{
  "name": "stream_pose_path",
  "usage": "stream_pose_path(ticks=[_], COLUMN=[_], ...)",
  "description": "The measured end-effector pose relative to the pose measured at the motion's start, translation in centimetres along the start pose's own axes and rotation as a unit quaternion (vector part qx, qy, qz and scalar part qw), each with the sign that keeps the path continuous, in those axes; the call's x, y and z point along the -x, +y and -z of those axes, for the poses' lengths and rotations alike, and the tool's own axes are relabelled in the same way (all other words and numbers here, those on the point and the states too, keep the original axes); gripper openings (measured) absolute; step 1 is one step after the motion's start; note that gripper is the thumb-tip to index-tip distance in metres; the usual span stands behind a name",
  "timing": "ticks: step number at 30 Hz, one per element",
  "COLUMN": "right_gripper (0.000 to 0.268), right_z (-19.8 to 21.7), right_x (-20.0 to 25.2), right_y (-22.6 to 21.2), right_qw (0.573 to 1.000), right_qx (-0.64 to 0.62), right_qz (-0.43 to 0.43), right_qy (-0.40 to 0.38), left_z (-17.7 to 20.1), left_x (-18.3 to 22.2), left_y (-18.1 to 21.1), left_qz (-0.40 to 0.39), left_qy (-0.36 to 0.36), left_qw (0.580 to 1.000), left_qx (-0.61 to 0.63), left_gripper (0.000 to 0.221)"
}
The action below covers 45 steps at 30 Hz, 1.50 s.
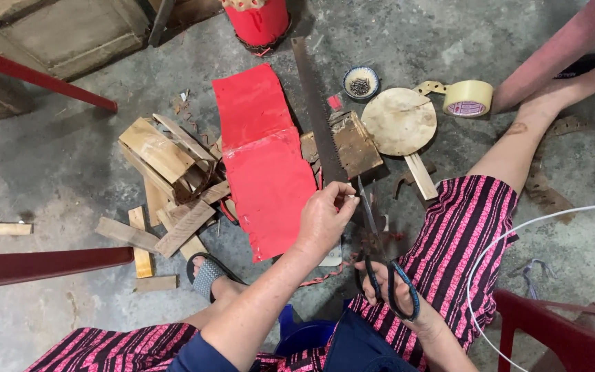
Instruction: Cutting red paper with scissors and using a hand saw to cut wood pieces for a craft project
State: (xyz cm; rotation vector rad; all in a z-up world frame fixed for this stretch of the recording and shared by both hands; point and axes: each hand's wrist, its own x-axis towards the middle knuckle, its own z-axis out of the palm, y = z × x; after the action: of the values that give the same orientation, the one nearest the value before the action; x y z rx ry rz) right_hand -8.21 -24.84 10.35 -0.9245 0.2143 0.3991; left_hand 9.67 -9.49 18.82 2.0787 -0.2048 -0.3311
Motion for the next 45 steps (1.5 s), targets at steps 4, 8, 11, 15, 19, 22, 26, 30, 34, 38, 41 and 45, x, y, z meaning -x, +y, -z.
stream_pose_path(ticks=[4,8,11,15,19,22,26,30,34,38,41,45], right_gripper=[0.128,0.126,0.123,0.122,0.114,0.123,0.126,0.116,0.116,0.111,0.117,0.113], right_z=[-0.2,-0.2,-0.2,-0.1,0.4,-0.4,-0.1,-0.3,-0.7,-1.4,-1.2,-1.2], right_x=[-0.1,-0.1,-0.2,-0.4,-0.6,-0.7,-0.6,-0.5,-0.3,-0.2,-0.4,-0.6], right_y=[0.2,0.5,0.4,0.5,1.5,0.5,-0.1,-0.1,0.3,0.0,0.2,0.4], right_qw=[0.999,0.998,0.997,0.995,0.997,0.997,0.999,0.998,0.998,0.999,1.000,0.999], right_qx=[0.047,0.052,0.065,0.094,0.079,0.065,-0.019,-0.065,-0.055,-0.014,0.004,0.034], right_qz=[0.003,-0.008,-0.018,-0.024,0.005,-0.002,-0.002,0.004,0.008,0.041,0.015,0.016], right_qy=[0.003,0.018,0.027,0.033,0.022,0.046,0.031,-0.010,-0.019,-0.016,-0.004,-0.011], left_z=[0.0,0.0,0.0,0.0,-0.1,0.3,1.4,2.2,1.2,0.4,0.1,-0.1], left_x=[0.2,0.1,0.0,-0.3,-0.4,0.7,2.0,1.8,1.6,1.3,1.0,0.8], left_y=[0.1,0.2,0.1,-0.1,-0.2,0.4,0.9,1.2,0.9,0.7,0.4,0.2], left_qz=[0.005,0.039,0.048,0.066,0.059,-0.051,-0.138,-0.169,-0.190,-0.215,-0.214,-0.223], left_qy=[0.007,0.007,0.003,-0.009,-0.021,-0.032,-0.266,-0.107,-0.026,0.028,0.044,0.066], left_qw=[1.000,0.999,0.999,0.998,0.998,0.998,0.953,0.975,0.974,0.965,0.963,0.955], left_qx=[0.005,0.017,0.020,0.020,-0.002,-0.016,-0.050,-0.095,-0.122,-0.146,-0.157,-0.186], left_gripper=[0.012,0.010,0.009,0.010,0.010,0.007,0.011,0.013,0.017,0.016,0.016,0.013])
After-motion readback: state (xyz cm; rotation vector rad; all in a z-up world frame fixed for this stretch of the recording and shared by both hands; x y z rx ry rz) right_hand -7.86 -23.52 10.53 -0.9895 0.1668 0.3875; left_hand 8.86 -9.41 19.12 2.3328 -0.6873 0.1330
